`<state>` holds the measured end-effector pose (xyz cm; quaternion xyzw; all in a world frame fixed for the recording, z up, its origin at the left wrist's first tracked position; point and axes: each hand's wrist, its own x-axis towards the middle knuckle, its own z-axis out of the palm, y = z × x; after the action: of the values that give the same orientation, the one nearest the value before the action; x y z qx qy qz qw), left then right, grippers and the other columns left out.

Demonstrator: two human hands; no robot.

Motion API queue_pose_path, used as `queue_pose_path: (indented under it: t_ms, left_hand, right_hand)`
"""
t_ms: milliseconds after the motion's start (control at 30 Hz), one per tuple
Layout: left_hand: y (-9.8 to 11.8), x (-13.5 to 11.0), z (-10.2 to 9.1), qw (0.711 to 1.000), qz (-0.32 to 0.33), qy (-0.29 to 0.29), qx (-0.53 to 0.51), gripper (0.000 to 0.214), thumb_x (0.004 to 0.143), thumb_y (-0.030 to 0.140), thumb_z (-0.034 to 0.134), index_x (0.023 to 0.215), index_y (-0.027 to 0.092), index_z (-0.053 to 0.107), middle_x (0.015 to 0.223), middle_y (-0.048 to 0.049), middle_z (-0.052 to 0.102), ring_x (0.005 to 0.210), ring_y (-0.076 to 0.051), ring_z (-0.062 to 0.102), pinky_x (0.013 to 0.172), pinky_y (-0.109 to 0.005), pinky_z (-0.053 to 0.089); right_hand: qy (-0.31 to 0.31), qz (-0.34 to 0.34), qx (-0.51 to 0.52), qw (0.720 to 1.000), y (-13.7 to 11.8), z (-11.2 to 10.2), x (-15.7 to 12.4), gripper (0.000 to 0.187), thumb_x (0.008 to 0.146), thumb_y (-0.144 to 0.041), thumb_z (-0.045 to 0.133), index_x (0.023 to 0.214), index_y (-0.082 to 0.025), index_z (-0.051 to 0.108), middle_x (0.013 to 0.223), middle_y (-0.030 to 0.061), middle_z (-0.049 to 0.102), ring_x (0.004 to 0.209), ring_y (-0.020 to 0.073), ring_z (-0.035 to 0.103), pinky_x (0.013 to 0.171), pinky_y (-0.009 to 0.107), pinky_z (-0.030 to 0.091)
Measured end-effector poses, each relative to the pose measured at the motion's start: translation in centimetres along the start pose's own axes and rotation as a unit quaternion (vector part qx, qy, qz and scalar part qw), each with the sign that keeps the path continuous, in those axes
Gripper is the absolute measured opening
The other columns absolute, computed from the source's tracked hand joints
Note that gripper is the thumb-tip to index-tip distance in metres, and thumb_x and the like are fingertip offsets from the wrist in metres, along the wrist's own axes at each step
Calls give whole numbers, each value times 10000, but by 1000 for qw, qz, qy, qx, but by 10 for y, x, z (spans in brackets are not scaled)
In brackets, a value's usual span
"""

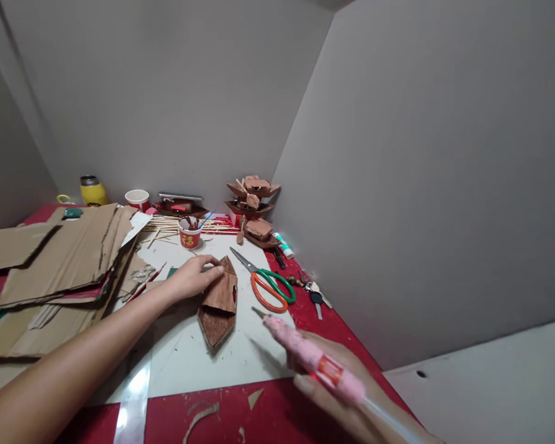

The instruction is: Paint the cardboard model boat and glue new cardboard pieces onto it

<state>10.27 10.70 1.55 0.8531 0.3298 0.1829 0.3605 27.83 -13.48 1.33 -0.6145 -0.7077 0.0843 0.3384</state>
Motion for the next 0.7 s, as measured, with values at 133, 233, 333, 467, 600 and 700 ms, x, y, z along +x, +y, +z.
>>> queue_pose_path:
  t_ms: [133,233,333,467,600,700]
  left_hand:
    - [-6,3,8,999,2,-15,37,315,835,450,486,774,181,638,770,-33,692,728,-206,625,632,-283,444]
    - [-7,-4,11,997,-17,5,74,317,845,453,481,692,192,577,665,-14,617,630,-183,556,554,-273,356]
    - [-5,-14,12,993,-38,30,106,338,852,472,474,654,203,528,621,-10,564,589,-179,501,537,-278,287]
    - [-4,-22,15,988,-54,47,136,337,872,474,454,668,210,504,661,-26,575,620,-191,511,551,-283,265]
    - [-4,-23,21,980,-46,65,181,333,890,477,443,697,214,508,672,-25,583,639,-198,537,563,-284,286]
    - [-3,-22,24,976,-44,68,200,322,894,471,448,724,211,530,701,-35,603,667,-210,558,572,-291,300]
  right_hand:
    - [-88,-29,14,996,0,12,22,248,889,-402,539,964,-186,634,701,33,582,597,166,542,566,264,437]
    - [-98,-45,16,994,3,17,29,220,864,-373,563,740,-196,529,643,-6,497,545,130,464,518,250,364]
    - [-119,-39,12,992,3,21,28,250,848,-359,597,705,-208,458,646,-22,484,545,117,453,512,242,332]
    - [-152,-36,1,988,5,25,21,271,788,-316,665,705,-214,429,658,-38,481,558,108,433,526,238,304]
    - [-138,-41,19,989,7,30,18,311,711,-273,684,658,-217,383,638,-56,432,533,96,363,512,244,252]
    - [-138,-43,23,989,6,34,19,331,714,-279,683,635,-215,368,625,-57,420,531,96,347,506,246,231]
